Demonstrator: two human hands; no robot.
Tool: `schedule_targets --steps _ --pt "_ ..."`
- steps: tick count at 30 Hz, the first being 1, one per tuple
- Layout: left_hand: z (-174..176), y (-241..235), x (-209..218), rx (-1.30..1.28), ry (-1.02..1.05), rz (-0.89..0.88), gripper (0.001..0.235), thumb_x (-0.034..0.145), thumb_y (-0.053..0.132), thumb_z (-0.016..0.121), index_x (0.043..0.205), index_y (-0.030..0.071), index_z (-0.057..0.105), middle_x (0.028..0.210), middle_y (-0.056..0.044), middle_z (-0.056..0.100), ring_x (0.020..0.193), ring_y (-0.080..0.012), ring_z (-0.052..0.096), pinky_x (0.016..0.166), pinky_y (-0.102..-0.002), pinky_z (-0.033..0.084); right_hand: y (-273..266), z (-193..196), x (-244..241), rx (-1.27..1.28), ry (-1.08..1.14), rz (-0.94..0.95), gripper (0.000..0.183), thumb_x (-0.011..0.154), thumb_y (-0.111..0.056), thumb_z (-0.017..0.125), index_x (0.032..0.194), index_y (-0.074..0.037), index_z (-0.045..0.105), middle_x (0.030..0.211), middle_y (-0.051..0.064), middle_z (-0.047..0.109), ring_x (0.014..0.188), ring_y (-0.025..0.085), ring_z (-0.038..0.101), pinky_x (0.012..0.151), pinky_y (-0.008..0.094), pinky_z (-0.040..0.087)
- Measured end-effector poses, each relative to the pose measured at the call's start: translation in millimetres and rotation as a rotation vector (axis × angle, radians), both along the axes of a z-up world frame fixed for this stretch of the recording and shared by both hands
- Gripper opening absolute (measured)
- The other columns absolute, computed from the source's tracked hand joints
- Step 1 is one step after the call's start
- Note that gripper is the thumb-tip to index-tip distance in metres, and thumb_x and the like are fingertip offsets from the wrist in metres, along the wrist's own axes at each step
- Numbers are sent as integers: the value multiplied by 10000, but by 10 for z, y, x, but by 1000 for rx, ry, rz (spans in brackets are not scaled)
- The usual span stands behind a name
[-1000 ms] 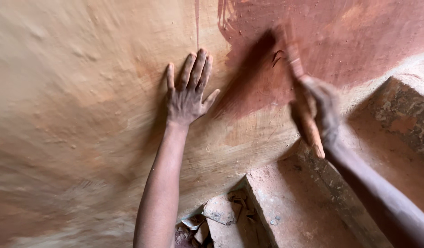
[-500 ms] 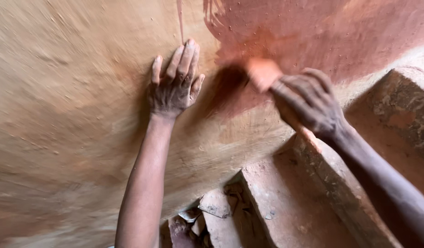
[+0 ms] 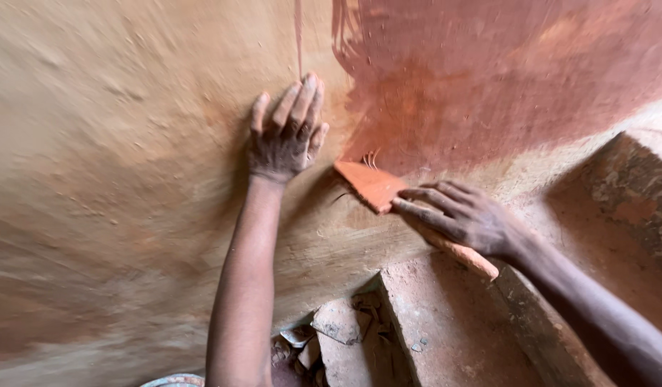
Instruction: The person applies reddish-brown paint to a wall using a wide brush. They repeatedly dip the brush into a bucket and spread the paint in broad strokes across the surface, gradually covering the underlying lighter areas.
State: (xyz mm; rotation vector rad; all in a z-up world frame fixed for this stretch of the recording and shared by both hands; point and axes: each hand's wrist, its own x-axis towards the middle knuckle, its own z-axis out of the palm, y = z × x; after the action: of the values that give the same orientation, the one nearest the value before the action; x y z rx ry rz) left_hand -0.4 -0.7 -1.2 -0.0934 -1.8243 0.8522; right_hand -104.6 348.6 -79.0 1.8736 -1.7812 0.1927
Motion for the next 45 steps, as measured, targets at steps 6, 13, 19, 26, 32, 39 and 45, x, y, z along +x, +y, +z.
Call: schedule_targets --steps 6,13,19,26,32,39,45 --pt "412 38 134 -71 -191 -92 521 1180 329 569 1648 138 445 1635 -48 388 1466 -194 343 1170 -477 277 195 1320 46 39 158 -219 754 854 -236 690 1534 -151 375 1533 152 479 1303 295 542 1121 484 432" --pt "2130 -290 556 -120 -248 40 731 1050 585 446 1670 241 269 1726 24 209 1569 -162 187 1270 -499 134 -78 3274 254 -104 369 -166 631 908 -221 719 1478 -118 468 1483 160 542 1291 310 572 1103 500 464" --pt "3439 -721 827 -105 -227 141 738 1077 647 346 1684 246 219 1745 1 148 1595 -186 123 1286 -518 57 -433 4340 452 -496 355 -113 534 963 -215 739 1443 -98 535 1443 159 590 1277 323 593 1079 508 485" --pt "3496 -861 931 -107 -177 -19 827 1063 701 380 1694 209 170 1761 -19 111 1611 -200 123 1308 -488 45 -580 3527 765 254 58 -48 681 886 -219 743 1495 -169 441 1511 85 488 1358 280 476 1110 482 420" --pt "3604 -811 900 -79 -172 -53 825 1045 680 409 1681 202 191 1749 -33 138 1599 -209 148 1300 -496 93 -633 4072 883 132 261 -162 661 893 -212 749 1495 -142 484 1502 141 509 1349 353 503 1120 551 420" --pt "3625 -790 1085 7 -399 -34 873 998 638 441 1688 160 202 1755 -54 146 1608 -216 147 1300 -467 82 -689 4626 1238 -603 190 -306 563 938 -305 754 1432 -110 567 1489 126 539 1338 339 548 1104 470 447" --pt "3856 -1236 1173 50 -280 -109 879 1028 698 402 1677 221 50 1749 -28 -22 1621 -204 29 1305 -564 -16 -974 4107 1443 130 -161 -144 540 867 -326 785 1371 -235 615 1393 -42 630 1268 172 595 1106 441 452"
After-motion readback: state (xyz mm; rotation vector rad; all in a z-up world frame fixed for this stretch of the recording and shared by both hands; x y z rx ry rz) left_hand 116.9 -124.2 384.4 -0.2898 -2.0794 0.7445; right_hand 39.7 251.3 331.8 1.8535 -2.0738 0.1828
